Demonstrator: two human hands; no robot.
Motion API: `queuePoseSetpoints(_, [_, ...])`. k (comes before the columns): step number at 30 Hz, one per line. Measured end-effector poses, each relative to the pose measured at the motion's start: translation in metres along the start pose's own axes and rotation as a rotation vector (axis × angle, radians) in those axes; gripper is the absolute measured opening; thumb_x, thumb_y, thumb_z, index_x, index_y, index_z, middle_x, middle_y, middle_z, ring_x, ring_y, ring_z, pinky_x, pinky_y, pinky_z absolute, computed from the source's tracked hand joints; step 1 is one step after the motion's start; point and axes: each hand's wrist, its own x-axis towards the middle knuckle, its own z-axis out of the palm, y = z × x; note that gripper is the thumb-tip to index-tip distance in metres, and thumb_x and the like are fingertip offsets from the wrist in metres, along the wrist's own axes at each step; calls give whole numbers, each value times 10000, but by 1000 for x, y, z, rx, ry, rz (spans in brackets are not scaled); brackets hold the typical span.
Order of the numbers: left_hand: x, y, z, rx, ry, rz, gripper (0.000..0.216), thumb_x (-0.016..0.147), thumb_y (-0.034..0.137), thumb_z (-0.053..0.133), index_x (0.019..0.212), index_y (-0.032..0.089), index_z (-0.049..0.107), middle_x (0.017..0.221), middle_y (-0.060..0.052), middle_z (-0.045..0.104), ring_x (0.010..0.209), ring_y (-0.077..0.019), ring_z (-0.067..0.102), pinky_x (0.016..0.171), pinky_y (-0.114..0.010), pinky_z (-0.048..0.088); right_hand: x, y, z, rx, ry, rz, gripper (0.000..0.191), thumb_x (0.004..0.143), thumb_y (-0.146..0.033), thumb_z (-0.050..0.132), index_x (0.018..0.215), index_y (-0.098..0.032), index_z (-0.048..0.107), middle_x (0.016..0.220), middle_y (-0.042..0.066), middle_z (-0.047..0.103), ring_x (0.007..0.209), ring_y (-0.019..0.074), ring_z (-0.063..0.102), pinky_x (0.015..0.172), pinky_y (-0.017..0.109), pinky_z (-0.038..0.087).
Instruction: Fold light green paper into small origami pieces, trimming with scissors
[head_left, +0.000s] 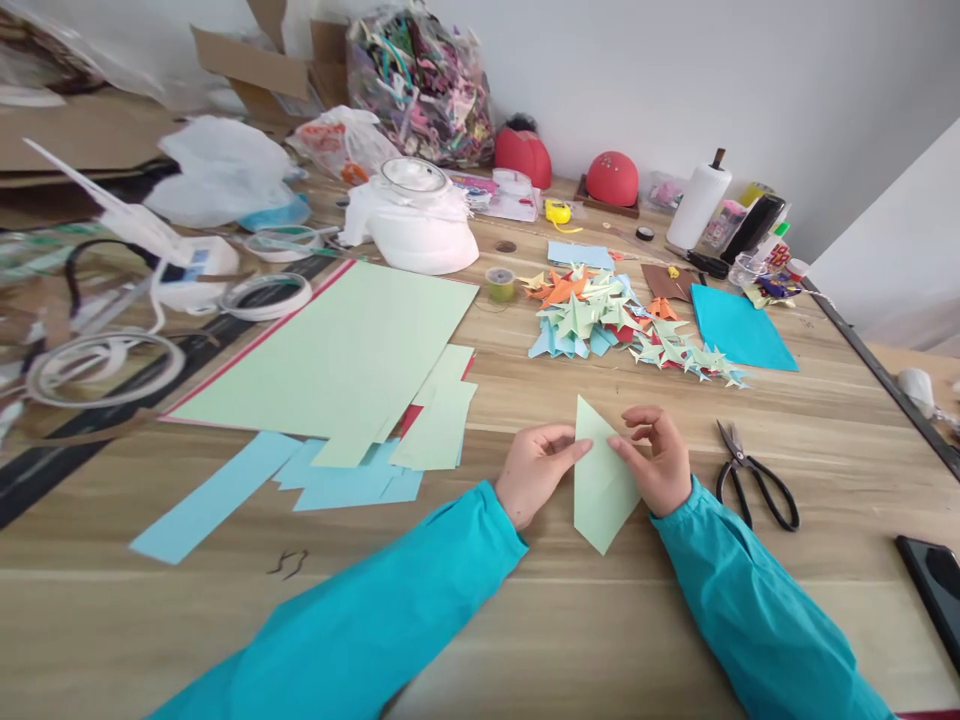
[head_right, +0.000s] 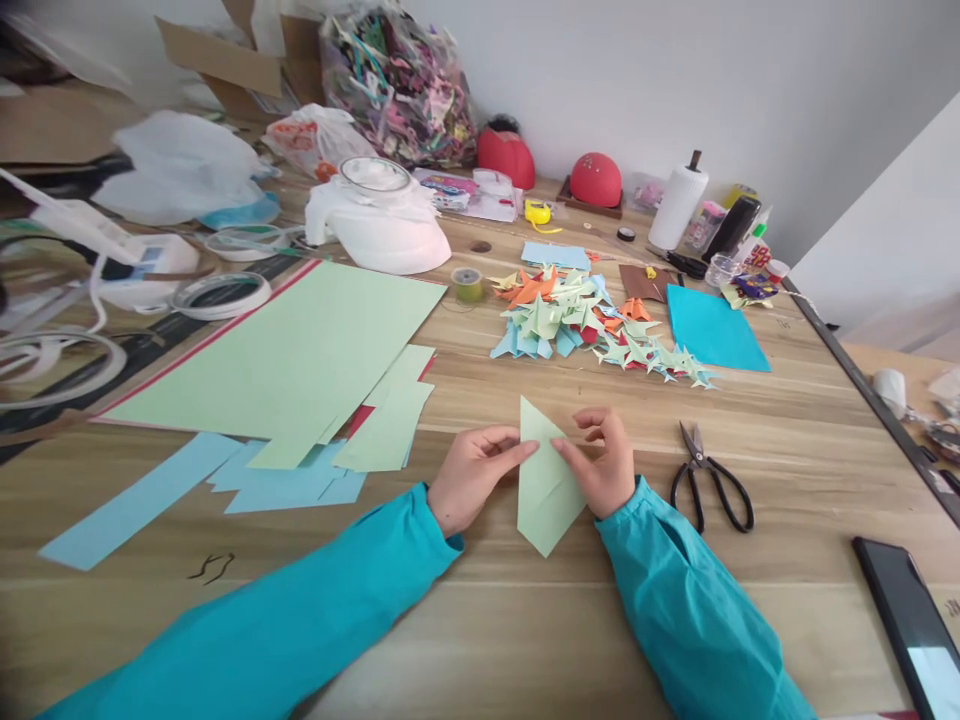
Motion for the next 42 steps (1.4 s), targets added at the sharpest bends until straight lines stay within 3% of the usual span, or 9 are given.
queuePoseSetpoints(5, [4,0,-3,-190,80,-49,282,599,367,760,765,148,697,705,-32,698,684,-176,645,691,-313,527,2,1,-2,181,-159,336,304,611,-419,743,681,-158,605,583,3,614,492,113,522,463,240,407])
queuePoseSetpoints(8, [3,3,-3,-211,42,-70,287,591,357,769,766,143,694,708,-36,699,677,-176,646,689,-314,531,3,2,-2,280,-120,394,305,582,-412,768,620,-153,612,538,-1,621,452,101,509,430,222,384])
queuePoseSetpoints(12, [1,5,-2,-120,-36,-115,277,606,368,759,728,129,690,659,-36,685,635,-166,630,594,-271,520,5,6,-2,351,-44,423,307,562,-402,789,604,-155,612,526,-2,633,448,106,523,422,217,390])
queuePoseSetpoints(17, [4,3,-6,-13,73,-37,274,634,376,734,720,120,687,642,-35,681,595,-151,613,536,-236,489,4,9,-4,374,-86,424,285,597,-409,771,616,-157,639,538,2,646,454,108,532,422,215,393])
queuePoseSetpoints(23, [6,6,-8,6,40,19,433,606,319,750,984,135,644,751,-45,717,704,-187,664,644,-284,533,6,11,-3,383,26,423,274,595,-413,770,657,-175,648,571,-3,664,483,120,552,450,226,418])
queuePoseSetpoints(28, [10,4,-12,53,48,51,283,583,323,756,778,137,668,740,-54,720,722,-198,673,675,-297,548,7,14,-4,474,58,428,285,652,-450,719,654,-173,650,531,-19,619,448,106,503,424,222,364])
queuePoseSetpoints(34, [12,5,-15,66,90,55,311,552,318,779,781,139,670,767,-55,724,746,-199,673,691,-298,550,7,13,-5,524,29,450,300,683,-454,691,726,-158,666,564,5,637,480,126,527,449,239,382])
queuePoseSetpoints(38, [13,5,-16,97,66,63,274,574,304,766,773,138,674,750,-50,719,725,-190,668,675,-290,547,8,12,-6,504,-8,374,358,652,-377,742,938,-207,610,644,-13,673,541,145,585,508,252,432])
queuePoseSetpoints(42, [13,8,-18,55,-21,40,399,639,275,721,1003,131,646,841,-61,717,761,-183,667,656,-275,544,9,12,-6,501,-9,322,407,635,-312,759,966,-254,529,650,-47,662,531,129,580,489,230,424])
